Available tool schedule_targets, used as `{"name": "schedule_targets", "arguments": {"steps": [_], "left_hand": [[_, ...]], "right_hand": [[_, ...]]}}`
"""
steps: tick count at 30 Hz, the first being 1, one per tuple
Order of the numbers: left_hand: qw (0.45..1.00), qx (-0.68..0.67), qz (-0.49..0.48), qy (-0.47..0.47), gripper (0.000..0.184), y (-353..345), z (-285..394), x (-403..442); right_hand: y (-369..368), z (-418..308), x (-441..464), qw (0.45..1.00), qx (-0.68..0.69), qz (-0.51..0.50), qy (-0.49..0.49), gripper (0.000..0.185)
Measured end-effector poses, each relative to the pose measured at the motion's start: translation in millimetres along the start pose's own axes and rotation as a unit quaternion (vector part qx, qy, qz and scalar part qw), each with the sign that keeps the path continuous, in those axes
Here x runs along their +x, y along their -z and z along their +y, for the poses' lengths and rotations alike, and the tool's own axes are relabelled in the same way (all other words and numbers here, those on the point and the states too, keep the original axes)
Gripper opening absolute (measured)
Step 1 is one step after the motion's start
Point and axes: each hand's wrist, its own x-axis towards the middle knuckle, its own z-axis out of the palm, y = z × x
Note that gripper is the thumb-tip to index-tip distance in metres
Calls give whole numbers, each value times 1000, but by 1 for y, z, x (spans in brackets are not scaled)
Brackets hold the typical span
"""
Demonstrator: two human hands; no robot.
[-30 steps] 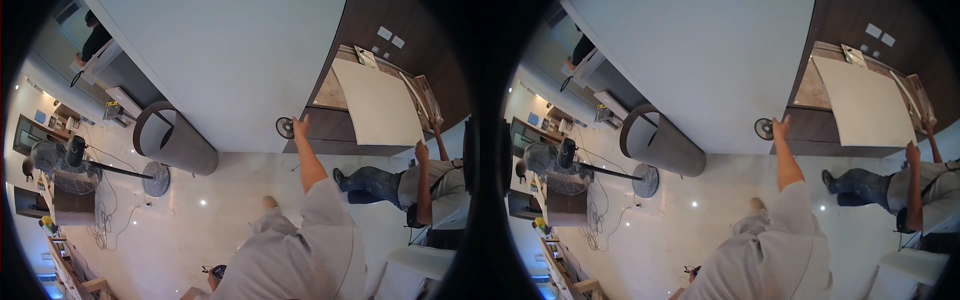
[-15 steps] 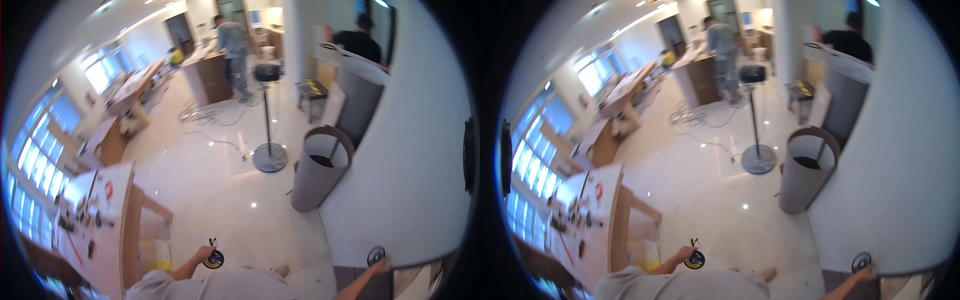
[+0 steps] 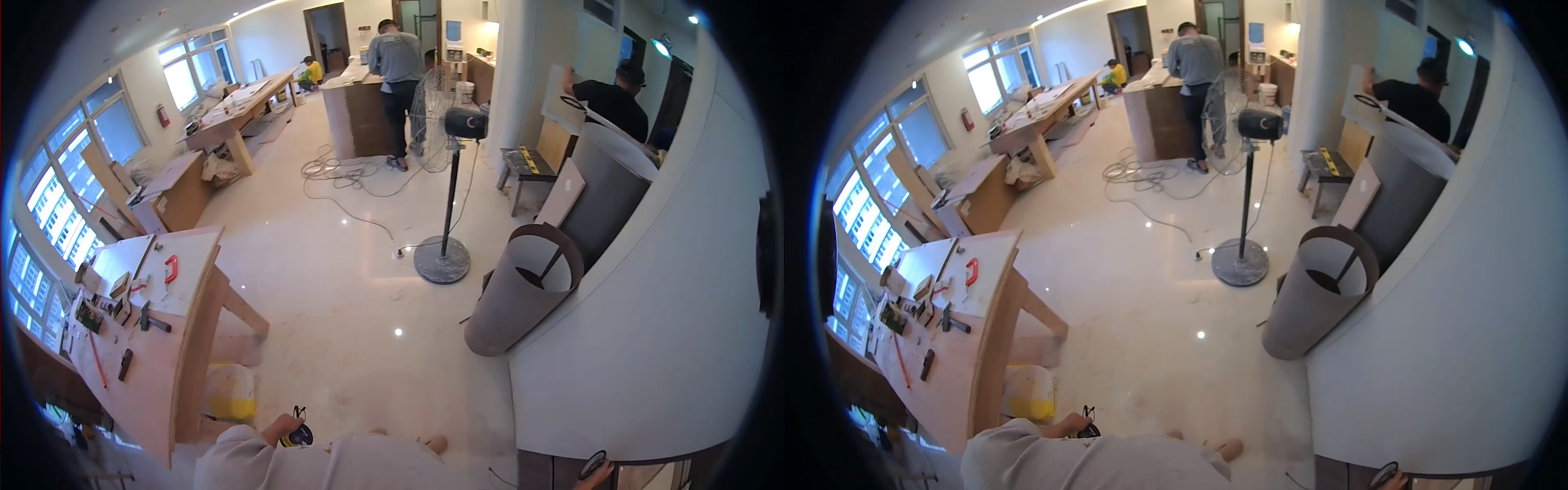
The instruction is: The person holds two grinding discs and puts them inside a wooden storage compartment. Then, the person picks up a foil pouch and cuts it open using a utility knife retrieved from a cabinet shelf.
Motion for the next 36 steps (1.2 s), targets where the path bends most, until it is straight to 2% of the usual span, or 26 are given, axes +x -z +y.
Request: {"name": "schedule_targets", "arguments": {"steps": [1, 3, 4, 5, 6, 7, 8, 10, 11, 12, 15, 18, 21, 22, 24, 27, 28, 30, 32, 34, 36], "left_hand": [[998, -49, 17, 29, 48, 3, 8, 6], [988, -133, 41, 69, 48, 19, 30, 32], [995, -70, 68, -26, 47, 24, 36, 50], [988, -1, 89, -129, 46, 25, 35, 69], [962, 72, 105, -240, 45, 32, 38, 92], [958, 2, 128, -256, 42, 37, 49, 107], [951, -71, 140, -268, 40, 45, 67, 104], [945, -286, 53, -147, 37, 77, 138, 57], [924, -356, 19, -140, 37, 88, 170, 27], [917, -357, 0, -175, 37, 86, 185, 25], [905, -358, -30, -228, 37, 97, 227, 9], [892, -313, -88, -313, 40, 97, 247, -4], [890, -146, -76, -426, 40, 95, 259, -20], [878, -108, -78, -460, 40, 90, 261, -25], [847, -33, -75, -525, 40, 75, 273, -33], [818, 26, -131, -559, 41, 58, 304, -62], [798, 36, -145, -583, 42, 55, 317, -74], [769, 44, -95, -630, 41, 36, 347, -79], [710, -12, -71, -701, 42, 28, 385, -80], [769, -85, -93, -627, 43, 68, 419, -142], [744, -205, -93, -629, 44, 81, 450, -158]], "right_hand": [[12, -4, -3, 999, -3, -32, -7, 54], [24, 8, 8, 990, -52, -111, 73, 50], [27, 9, 1, 982, -112, -110, 106, 51], [22, -1, -27, 989, -57, -115, 78, 49], [28, 27, -23, 989, -13, -130, 73, 47], [12, -18, -82, 981, -136, -93, 107, 43], [11, -5, -93, 978, -181, -88, 62, 43], [10, 22, -130, 937, -282, -63, 194, 46], [0, -19, -187, 941, -245, -87, 218, 47], [-2, -30, -222, 946, -278, -98, 132, 49], [-13, -41, -287, 910, -331, -217, 125, 54], [-37, -53, -342, 856, -355, -335, 168, 56], [-73, -57, -380, 815, -332, -406, 245, 54], [-87, -58, -388, 796, -327, -423, 282, 54], [-112, -84, -400, 750, -341, -480, 300, 53], [-142, -110, -397, 743, -334, -505, 285, 51], [-143, -120, -390, 765, -297, -495, 286, 50], [-135, -140, -371, 804, -222, -472, 285, 48], [-106, -169, -359, 811, -232, -472, 257, 46], [-79, -189, -363, 808, -251, -475, 242, 44], [-57, -204, -370, 794, -278, -484, 240, 42]]}}
